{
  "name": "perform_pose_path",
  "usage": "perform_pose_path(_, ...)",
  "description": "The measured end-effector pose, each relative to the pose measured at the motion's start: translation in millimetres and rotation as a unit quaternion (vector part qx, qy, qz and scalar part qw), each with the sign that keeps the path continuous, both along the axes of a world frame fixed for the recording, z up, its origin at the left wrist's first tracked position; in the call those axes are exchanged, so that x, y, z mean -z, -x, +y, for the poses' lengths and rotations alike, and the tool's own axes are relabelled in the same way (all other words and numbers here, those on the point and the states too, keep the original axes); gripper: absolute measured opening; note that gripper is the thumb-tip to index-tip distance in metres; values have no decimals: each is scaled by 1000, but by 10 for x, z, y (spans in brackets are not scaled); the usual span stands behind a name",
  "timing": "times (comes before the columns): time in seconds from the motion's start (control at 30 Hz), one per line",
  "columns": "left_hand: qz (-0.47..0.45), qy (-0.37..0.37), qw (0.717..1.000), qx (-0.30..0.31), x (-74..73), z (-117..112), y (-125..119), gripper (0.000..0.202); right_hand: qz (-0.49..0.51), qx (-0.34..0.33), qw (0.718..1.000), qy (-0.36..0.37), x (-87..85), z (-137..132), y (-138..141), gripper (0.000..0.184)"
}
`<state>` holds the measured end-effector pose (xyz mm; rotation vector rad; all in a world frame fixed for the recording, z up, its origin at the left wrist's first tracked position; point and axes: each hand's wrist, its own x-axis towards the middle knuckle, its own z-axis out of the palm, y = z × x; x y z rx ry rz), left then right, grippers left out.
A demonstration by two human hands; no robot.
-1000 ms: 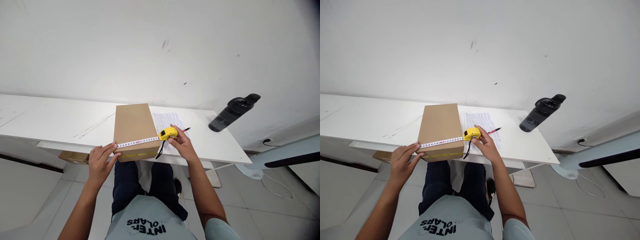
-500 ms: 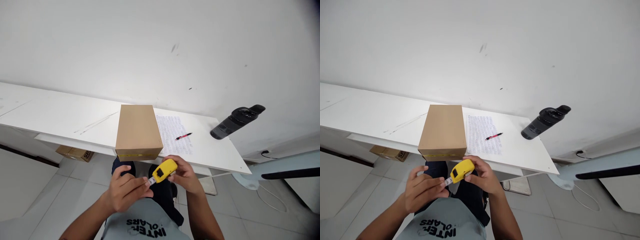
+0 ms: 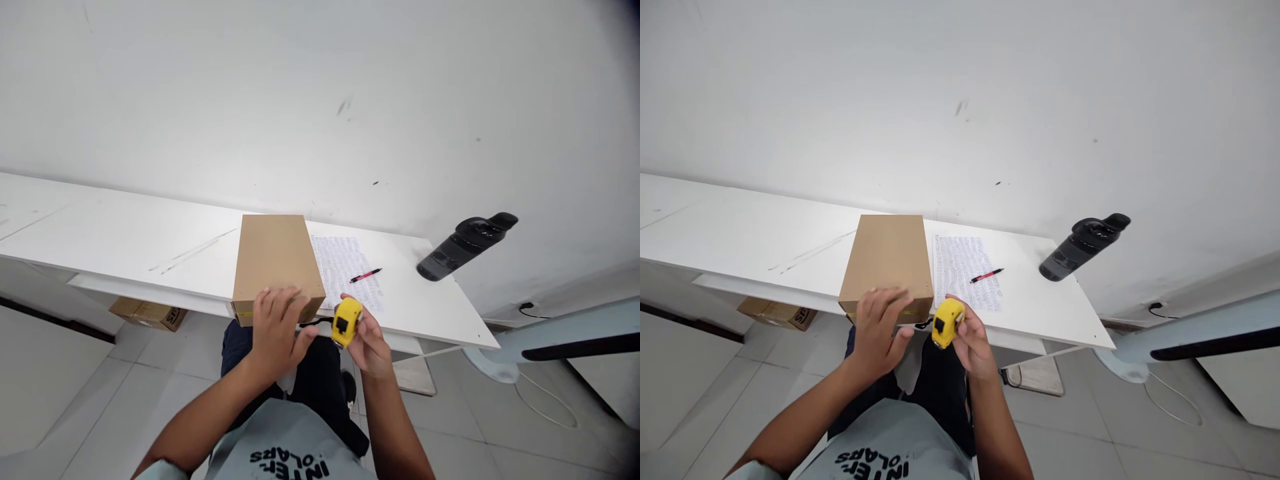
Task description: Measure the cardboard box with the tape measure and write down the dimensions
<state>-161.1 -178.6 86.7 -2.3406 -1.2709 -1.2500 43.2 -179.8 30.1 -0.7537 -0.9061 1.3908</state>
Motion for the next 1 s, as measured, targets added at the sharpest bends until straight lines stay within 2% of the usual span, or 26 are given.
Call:
perform_pose_path(0.17,76,122,983,-110,-218,403,-471,51,31,47,998,9,177,-67,-121,47)
perform_pose_path(0.23,91,142,978,-125,-247,486,-551,47,41,53,998,16,226,-105,-125,49)
perform_pose_path(0.3,98,134,979,-122,-234,511,-509,40,57,55,996,26,263,-137,-121,51)
perform_pose_path(0.4,112,68,988,-83,-185,465,-227,36,65,58,996,34,316,-165,-147,49)
perform_pose_path(0.5,137,20,989,-43,-147,367,227,40,70,72,994,48,393,-184,-225,41)
perform_pose_path(0.67,133,45,986,-94,-74,296,999,49,73,92,991,63,566,-215,-336,33)
perform_pose_path(0.77,110,52,988,-96,-52,279,1196,49,73,76,992,64,578,-193,-288,36)
perform_pose_path(0.83,88,35,993,-76,-80,210,1111,47,68,48,995,57,494,-150,-181,42)
perform_pose_path(0.9,69,9,997,-29,-133,90,871,41,67,11,996,50,343,-93,-27,47)
perform_pose_path(1.0,82,-31,991,101,-203,-96,440,41,74,-35,996,36,86,-18,227,49)
